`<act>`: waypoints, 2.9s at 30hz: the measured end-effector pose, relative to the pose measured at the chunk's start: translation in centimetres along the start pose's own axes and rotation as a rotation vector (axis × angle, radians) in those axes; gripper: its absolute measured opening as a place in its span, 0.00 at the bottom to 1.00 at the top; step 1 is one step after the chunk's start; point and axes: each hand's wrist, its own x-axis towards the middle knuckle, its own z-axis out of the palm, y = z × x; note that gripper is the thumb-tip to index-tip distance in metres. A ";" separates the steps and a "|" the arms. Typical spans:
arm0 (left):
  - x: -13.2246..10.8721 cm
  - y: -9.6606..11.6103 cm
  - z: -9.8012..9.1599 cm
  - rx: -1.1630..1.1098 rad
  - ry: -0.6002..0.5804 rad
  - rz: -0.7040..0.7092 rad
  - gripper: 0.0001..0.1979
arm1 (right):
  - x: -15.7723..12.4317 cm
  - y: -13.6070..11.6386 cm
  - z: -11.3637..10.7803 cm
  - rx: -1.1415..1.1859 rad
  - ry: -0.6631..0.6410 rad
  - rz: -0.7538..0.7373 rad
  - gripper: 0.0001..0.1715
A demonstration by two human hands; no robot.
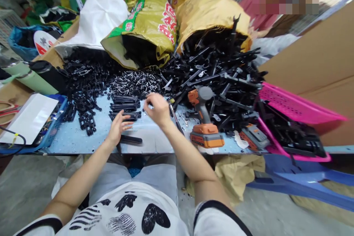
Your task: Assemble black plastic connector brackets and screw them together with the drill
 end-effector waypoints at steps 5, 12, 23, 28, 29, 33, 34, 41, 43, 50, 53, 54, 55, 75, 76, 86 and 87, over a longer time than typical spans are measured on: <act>1.1 1.6 1.3 -0.299 0.225 0.032 0.25 | -5.5 -5.4 -0.1 0.118 -0.271 -0.003 0.13; -3.2 -0.4 2.5 0.236 -0.086 0.236 0.30 | -7.8 -2.4 -1.5 0.147 -0.833 0.126 0.23; -1.9 -1.2 -0.3 1.223 -0.612 0.466 0.15 | -11.6 -0.3 -2.3 -0.039 -1.104 -0.016 0.22; -2.2 -1.1 1.0 1.264 -0.647 0.454 0.17 | -11.0 -0.5 -1.7 -0.197 -1.057 -0.106 0.19; -2.2 -1.0 1.1 1.276 -0.643 0.445 0.17 | -11.0 -0.5 -1.7 -0.219 -1.047 -0.111 0.20; -2.6 -0.4 1.5 1.282 -0.605 0.426 0.24 | -11.4 -0.8 -2.0 -0.295 -0.960 -0.101 0.20; -2.7 -0.3 1.5 1.277 -0.597 0.425 0.28 | -11.6 -0.9 -2.1 -0.307 -0.935 -0.101 0.20; -2.7 -0.4 1.5 1.262 -0.611 0.423 0.40 | -11.9 -1.0 -2.8 -0.278 -0.907 -0.130 0.21; -2.6 -0.4 1.5 1.244 -0.610 0.420 0.41 | -11.9 -1.0 -3.0 -0.278 -0.898 -0.130 0.21; -2.8 -0.7 1.3 1.199 -0.605 0.505 0.33 | -11.8 -1.9 -3.5 -0.358 -0.836 -0.164 0.22; -3.1 -1.1 0.9 1.177 -0.608 0.544 0.27 | -11.5 -2.7 -3.9 -0.401 -0.803 -0.177 0.22; -3.1 -1.3 0.7 1.173 -0.607 0.569 0.24 | -11.4 -2.9 -3.9 -0.408 -0.798 -0.175 0.21; -3.1 -1.4 0.6 1.172 -0.604 0.596 0.23 | -11.2 -3.1 -3.9 -0.410 -0.796 -0.175 0.21; -1.8 -1.7 5.1 1.222 -0.621 0.733 0.21 | -6.9 13.3 -12.4 -0.809 -0.539 0.780 0.30; -1.5 -1.7 4.9 1.224 -0.606 0.736 0.21 | -7.2 14.0 -12.9 -0.826 -0.555 0.736 0.30; 8.0 1.1 6.5 1.527 -0.430 0.625 0.12 | -7.7 18.3 -14.9 -0.731 -0.506 0.704 0.38; 8.9 1.0 7.1 1.555 -0.454 0.593 0.13 | -7.7 18.1 -14.8 -0.713 -0.482 0.699 0.39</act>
